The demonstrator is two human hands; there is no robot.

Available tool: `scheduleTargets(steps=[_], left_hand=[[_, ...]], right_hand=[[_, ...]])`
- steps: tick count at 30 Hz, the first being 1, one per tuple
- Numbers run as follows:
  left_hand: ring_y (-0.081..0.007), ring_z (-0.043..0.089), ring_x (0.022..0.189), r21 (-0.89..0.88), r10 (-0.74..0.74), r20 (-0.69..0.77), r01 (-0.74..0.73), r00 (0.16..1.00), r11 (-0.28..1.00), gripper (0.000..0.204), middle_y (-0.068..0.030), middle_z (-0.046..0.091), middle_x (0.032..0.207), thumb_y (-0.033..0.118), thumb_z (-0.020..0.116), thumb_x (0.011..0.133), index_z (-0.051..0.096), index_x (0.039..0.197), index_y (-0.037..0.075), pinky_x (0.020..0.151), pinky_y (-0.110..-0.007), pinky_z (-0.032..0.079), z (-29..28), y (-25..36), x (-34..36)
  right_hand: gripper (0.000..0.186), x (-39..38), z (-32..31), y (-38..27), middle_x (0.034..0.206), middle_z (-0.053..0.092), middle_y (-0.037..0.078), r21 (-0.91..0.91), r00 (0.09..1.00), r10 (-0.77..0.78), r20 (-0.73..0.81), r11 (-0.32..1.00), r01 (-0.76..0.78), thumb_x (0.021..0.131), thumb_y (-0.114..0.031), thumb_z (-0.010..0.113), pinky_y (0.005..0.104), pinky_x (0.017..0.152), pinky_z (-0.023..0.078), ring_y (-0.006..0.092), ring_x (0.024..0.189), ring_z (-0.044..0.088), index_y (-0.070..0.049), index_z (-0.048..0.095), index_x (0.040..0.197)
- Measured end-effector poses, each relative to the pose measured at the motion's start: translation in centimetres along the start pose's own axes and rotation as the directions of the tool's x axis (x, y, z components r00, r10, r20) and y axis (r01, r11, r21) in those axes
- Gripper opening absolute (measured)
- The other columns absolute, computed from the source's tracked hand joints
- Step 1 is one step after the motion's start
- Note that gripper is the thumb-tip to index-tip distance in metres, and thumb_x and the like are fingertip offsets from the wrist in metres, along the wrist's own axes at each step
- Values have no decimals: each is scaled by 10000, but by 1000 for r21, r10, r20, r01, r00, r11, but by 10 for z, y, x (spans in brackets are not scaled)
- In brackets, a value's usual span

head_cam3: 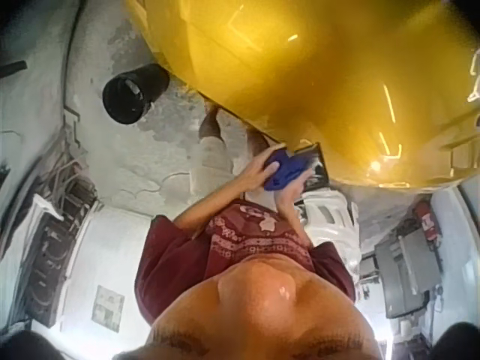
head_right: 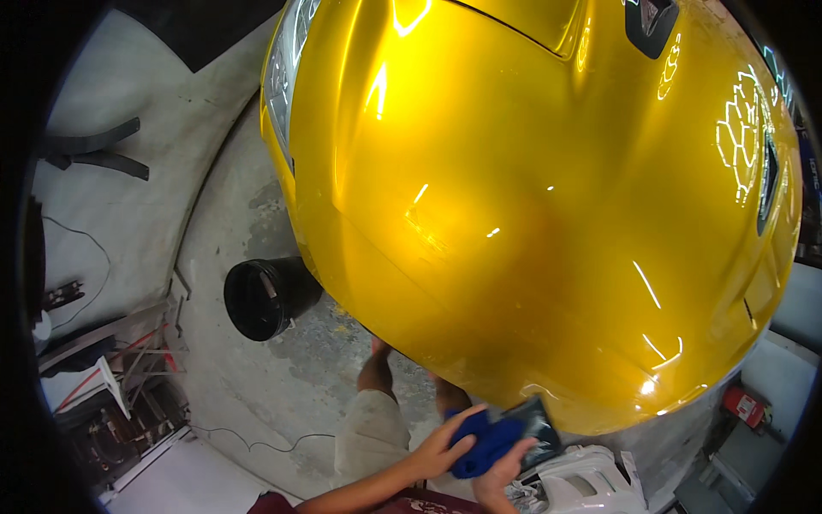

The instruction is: Sand the surface of a yellow car hood using a sanding block and water.

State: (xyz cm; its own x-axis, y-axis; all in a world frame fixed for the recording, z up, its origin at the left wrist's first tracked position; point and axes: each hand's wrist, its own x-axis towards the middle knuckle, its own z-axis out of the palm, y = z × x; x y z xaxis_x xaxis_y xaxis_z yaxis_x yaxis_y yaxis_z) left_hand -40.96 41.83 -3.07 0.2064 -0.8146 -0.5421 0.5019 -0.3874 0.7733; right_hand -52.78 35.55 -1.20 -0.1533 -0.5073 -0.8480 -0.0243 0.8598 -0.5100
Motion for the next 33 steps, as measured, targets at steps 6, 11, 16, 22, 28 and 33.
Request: scheduleTargets(steps=[6,11,16,22,28,33], left_hand=[[-383,611,1054,309,230,94,-248,969,918,393,-209,599,1201,280,569,987,564,1294,36,904,-392,494,19,100,102],[-330,659,951,281,262,-72,-232,962,931,327,-196,646,1087,274,551,992,647,1141,-1,810,-390,524,-60,87,78],[-365,662,865,422,-119,-265,226,957,878,316,-188,670,900,291,535,1001,664,1003,2,760,-395,518,-217,61,25],[-165,634,783,221,-68,-388,164,919,961,297,-90,677,858,249,532,1014,655,1021,-22,723,-318,510,-322,37,-1],[-124,599,693,114,-220,-437,296,872,948,300,-35,632,777,242,508,1020,624,876,6,606,-254,455,-446,-57,-79],[-173,535,479,210,-420,-535,597,733,775,236,-92,574,630,203,499,962,568,854,4,430,-311,422,-560,-207,-238]], right_hand=[[859,44,50,-79,1289,556,125,459,830,-535,-157,705,541,935,-740,296,410,1058,414,267,1208,533,5,465,1329],[658,119,124,-64,1220,601,103,-210,470,-689,-551,660,721,1059,-532,257,280,944,485,195,1013,578,-19,383,1450],[643,74,291,-52,1368,523,122,-205,453,-838,-306,522,828,1086,-450,195,308,1108,346,207,1207,512,81,448,1346],[479,36,450,-63,986,626,196,-504,-281,-940,195,-342,793,852,-25,555,437,749,513,380,843,604,-14,549,1331],[458,29,442,-77,970,634,196,-424,-156,-971,182,-221,879,860,-3,567,399,766,525,371,848,633,-43,561,1317],[329,81,278,-75,1183,630,168,-502,-221,-971,-91,-147,853,1019,-107,480,327,923,472,223,1055,607,33,524,1313]])
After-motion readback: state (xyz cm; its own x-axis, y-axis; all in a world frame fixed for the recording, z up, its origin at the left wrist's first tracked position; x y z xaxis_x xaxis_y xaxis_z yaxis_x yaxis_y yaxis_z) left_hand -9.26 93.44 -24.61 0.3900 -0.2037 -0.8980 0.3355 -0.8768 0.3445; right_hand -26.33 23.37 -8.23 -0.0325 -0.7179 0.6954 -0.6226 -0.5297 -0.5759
